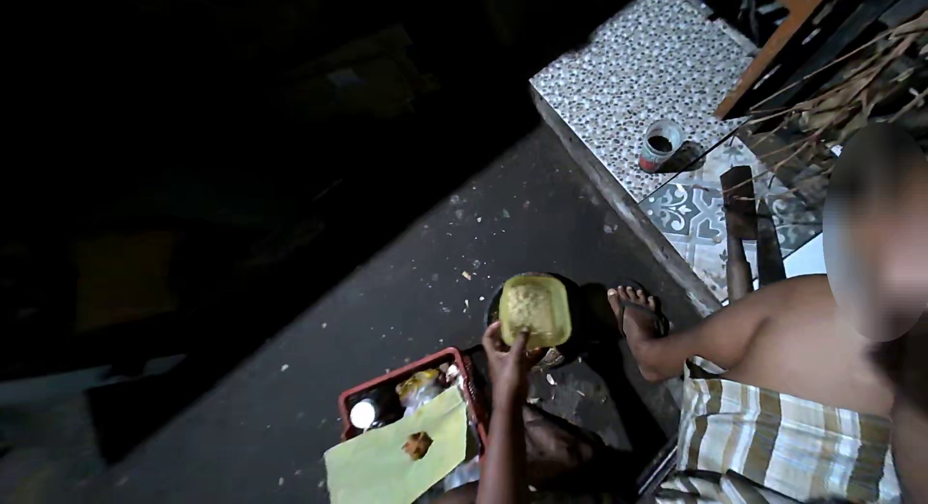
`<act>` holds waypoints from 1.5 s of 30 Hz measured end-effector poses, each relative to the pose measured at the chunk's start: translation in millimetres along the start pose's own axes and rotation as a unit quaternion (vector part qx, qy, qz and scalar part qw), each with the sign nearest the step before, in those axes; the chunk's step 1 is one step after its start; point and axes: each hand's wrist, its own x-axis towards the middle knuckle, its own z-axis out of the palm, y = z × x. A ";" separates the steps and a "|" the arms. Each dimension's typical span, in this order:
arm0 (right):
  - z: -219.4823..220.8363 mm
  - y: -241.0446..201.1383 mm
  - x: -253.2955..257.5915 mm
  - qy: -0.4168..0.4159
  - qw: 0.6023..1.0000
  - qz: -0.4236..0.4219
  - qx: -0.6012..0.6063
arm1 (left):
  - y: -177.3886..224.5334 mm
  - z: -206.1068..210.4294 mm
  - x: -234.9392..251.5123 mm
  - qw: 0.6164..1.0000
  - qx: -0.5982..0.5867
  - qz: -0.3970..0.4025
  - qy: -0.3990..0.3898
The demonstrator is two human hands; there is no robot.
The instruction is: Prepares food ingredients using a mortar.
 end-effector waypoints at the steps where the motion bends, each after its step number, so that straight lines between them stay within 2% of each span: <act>1: 2.2 0.6 0.0 -0.015 1.000 -0.014 0.002 | 2.2 -10.6 5.2 0.998 0.043 0.038 0.031; 2: 5.2 0.4 0.1 -0.025 0.999 -0.025 -0.001 | 3.1 -19.8 12.0 0.990 0.099 0.076 0.059; 4: 7.2 0.7 -0.2 -0.048 0.998 -0.031 -0.010 | 4.4 -32.4 24.1 0.952 0.234 0.167 0.103; 7: 14.2 -0.9 -2.0 -0.057 0.998 -0.017 -0.035 | 7.3 -30.9 32.9 0.885 0.370 0.260 0.111; 9: 18.6 -1.0 -2.8 -0.053 0.998 -0.005 -0.046 | 4.0 -24.9 35.3 0.845 0.457 0.267 0.077; 11: 23.2 -1.5 -3.1 -0.051 0.997 0.000 -0.052 | -5.3 -16.8 38.7 0.802 0.548 0.238 0.030; 15: 28.6 -3.2 -4.0 -0.061 0.996 0.005 -0.069 | -42.2 -12.2 49.2 0.688 0.665 0.288 -0.035; 17: 31.7 -3.4 -4.4 -0.061 0.996 0.006 -0.071 | -46.4 -7.4 46.3 0.665 0.684 0.293 -0.065; 19: 34.1 -2.8 -4.8 -0.062 0.995 0.005 -0.073 | -49.5 -5.3 43.1 0.660 0.679 0.318 -0.055; 22: 34.4 -1.1 -4.3 -0.072 0.995 0.005 -0.074 | -61.6 -6.5 38.1 0.660 0.626 0.415 0.012; 26: 36.0 0.9 -5.6 -0.109 0.990 0.019 -0.092 | -74.1 -16.2 34.2 0.658 0.640 0.395 0.040; 30: 34.1 -0.2 -5.7 -0.116 0.989 0.019 -0.093 | -63.9 -7.2 35.3 0.651 0.592 0.469 0.076; 33: 31.2 0.7 -6.7 -0.103 0.990 0.014 -0.090 | -57.9 2.1 37.5 0.650 0.579 0.486 0.079; 36: 34.5 -1.5 -6.0 -0.094 0.989 0.010 -0.113 | -75.4 5.5 49.9 0.650 0.600 0.462 0.058; 39: 37.7 0.6 -5.8 -0.098 0.985 0.019 -0.139 | -85.1 0.5 53.2 0.650 0.675 0.346 -0.048; 40: 38.7 2.4 -3.6 -0.102 0.985 0.016 -0.140 | -82.8 1.9 55.1 0.647 0.675 0.351 -0.048; 43: 33.8 5.8 -3.6 -0.110 0.984 0.012 -0.137 | -82.3 2.9 57.2 0.643 0.630 0.436 0.003; 45: 34.9 10.6 -4.1 -0.118 0.986 0.002 -0.122 | -79.0 -4.6 56.3 0.643 0.670 0.367 -0.049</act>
